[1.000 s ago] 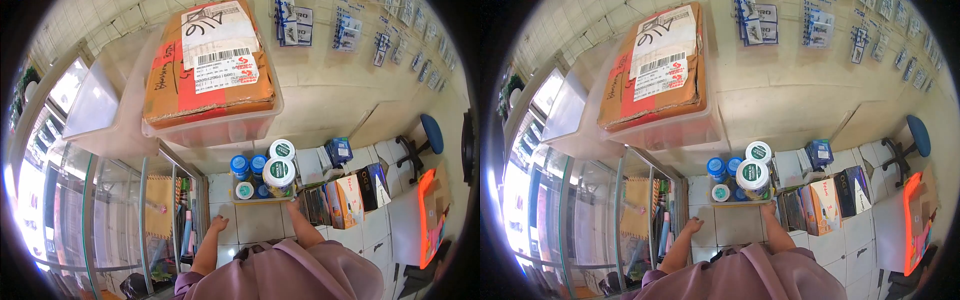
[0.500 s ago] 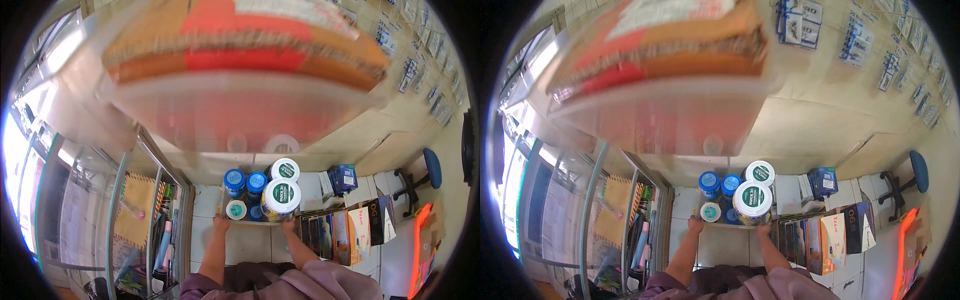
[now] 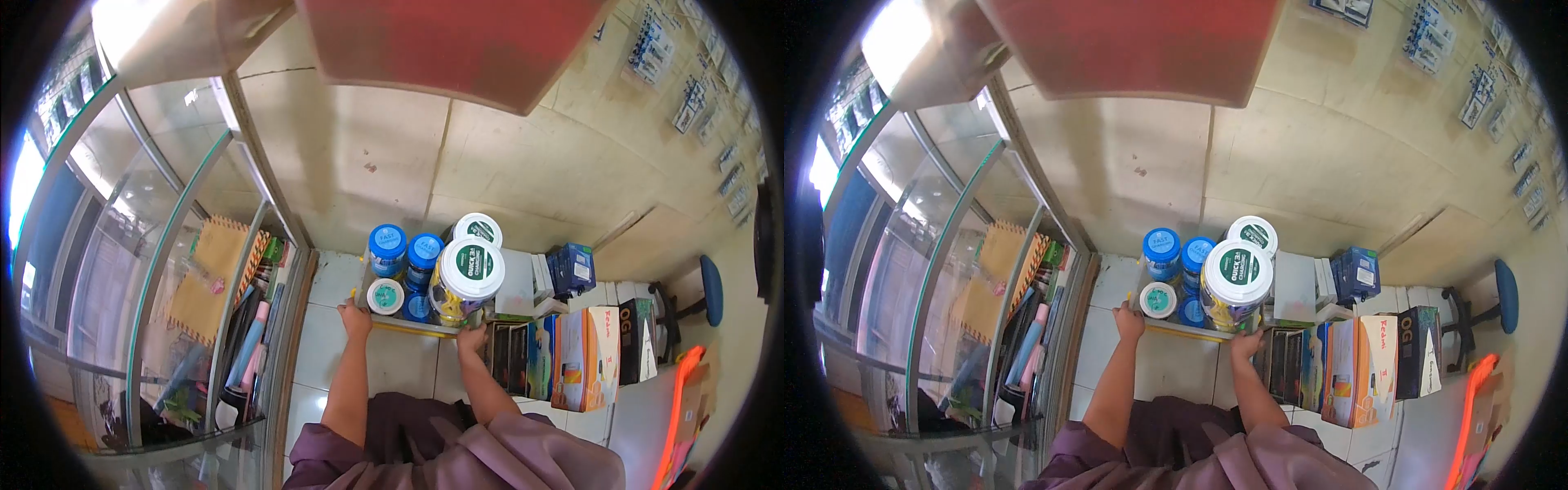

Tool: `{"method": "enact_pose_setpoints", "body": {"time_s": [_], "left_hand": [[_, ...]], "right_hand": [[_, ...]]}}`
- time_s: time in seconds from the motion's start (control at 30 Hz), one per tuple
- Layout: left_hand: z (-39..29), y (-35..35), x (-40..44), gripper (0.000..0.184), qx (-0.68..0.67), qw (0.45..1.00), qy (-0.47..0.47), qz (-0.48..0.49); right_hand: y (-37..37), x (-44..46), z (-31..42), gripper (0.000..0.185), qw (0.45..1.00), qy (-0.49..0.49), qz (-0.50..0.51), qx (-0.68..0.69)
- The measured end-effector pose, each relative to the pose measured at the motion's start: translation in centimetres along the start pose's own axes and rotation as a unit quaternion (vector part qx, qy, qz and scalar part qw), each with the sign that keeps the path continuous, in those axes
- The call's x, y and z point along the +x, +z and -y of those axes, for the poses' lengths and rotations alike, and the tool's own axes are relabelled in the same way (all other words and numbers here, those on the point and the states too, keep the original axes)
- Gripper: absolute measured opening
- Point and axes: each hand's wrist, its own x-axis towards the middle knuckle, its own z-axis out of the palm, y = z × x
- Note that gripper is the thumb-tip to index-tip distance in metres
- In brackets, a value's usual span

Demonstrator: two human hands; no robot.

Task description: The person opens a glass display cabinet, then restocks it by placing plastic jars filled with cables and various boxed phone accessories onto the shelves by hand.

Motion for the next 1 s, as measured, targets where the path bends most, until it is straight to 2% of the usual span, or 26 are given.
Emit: {"method": "enact_pose_setpoints", "body": {"time_s": [0.07, 0.17, 0.3, 0.37, 0.43, 0.57, 0.63, 0.7, 0.83, 1.0], "left_hand": [[-0.2, -0.6, -1.0, 0.046, 0.035, 0.999, 0.002, -0.002], [-0.4, -2.0, -2.8, 0.047, 0.012, 0.999, -0.045, 0.009], [0.4, -2.5, -5.4, 0.048, 0.023, 0.998, -0.054, -0.035], [0.4, -3.4, -6.7, 0.049, 0.015, 0.994, -0.103, -0.02], [2.1, -3.1, -7.7, 0.049, 0.034, 0.995, -0.089, -0.036], [4.8, -3.5, -10.5, 0.051, 0.048, 0.993, -0.095, -0.057], [5.8, -3.9, -12.3, 0.052, 0.042, 0.991, -0.103, -0.071], [6.0, -4.7, -13.8, 0.053, 0.037, 0.989, -0.112, -0.087], [6.4, -6.4, -17.8, 0.055, 0.011, 0.981, -0.167, -0.102], [7.8, -8.1, -21.6, 0.058, 0.011, 0.969, -0.212, -0.127]], "right_hand": [[0.0, 0.0, -0.7, 0.056, 1.0, -0.022, 0.008, -0.013], [-1.4, -0.8, -0.1, 0.057, 0.999, 0.011, 0.038, 0.017], [-1.5, -0.7, -1.0, 0.06, 0.997, 0.03, 0.066, -0.015], [-1.7, -0.8, -1.3, 0.061, 0.997, 0.025, 0.077, -0.013], [-2.6, -1.7, -1.0, 0.057, 0.995, 0.042, 0.084, 0.015], [-3.6, -3.2, -0.9, 0.059, 0.992, 0.018, 0.12, -0.041], [-4.5, -4.3, -0.7, 0.062, 0.99, -0.039, 0.12, -0.066], [-5.0, -5.2, -0.4, 0.065, 0.988, -0.049, 0.132, -0.064], [-5.0, -6.3, -0.9, 0.074, 0.979, -0.061, 0.176, -0.083], [-3.8, -7.5, -2.2, 0.074, 0.97, -0.103, 0.208, -0.076]]}}
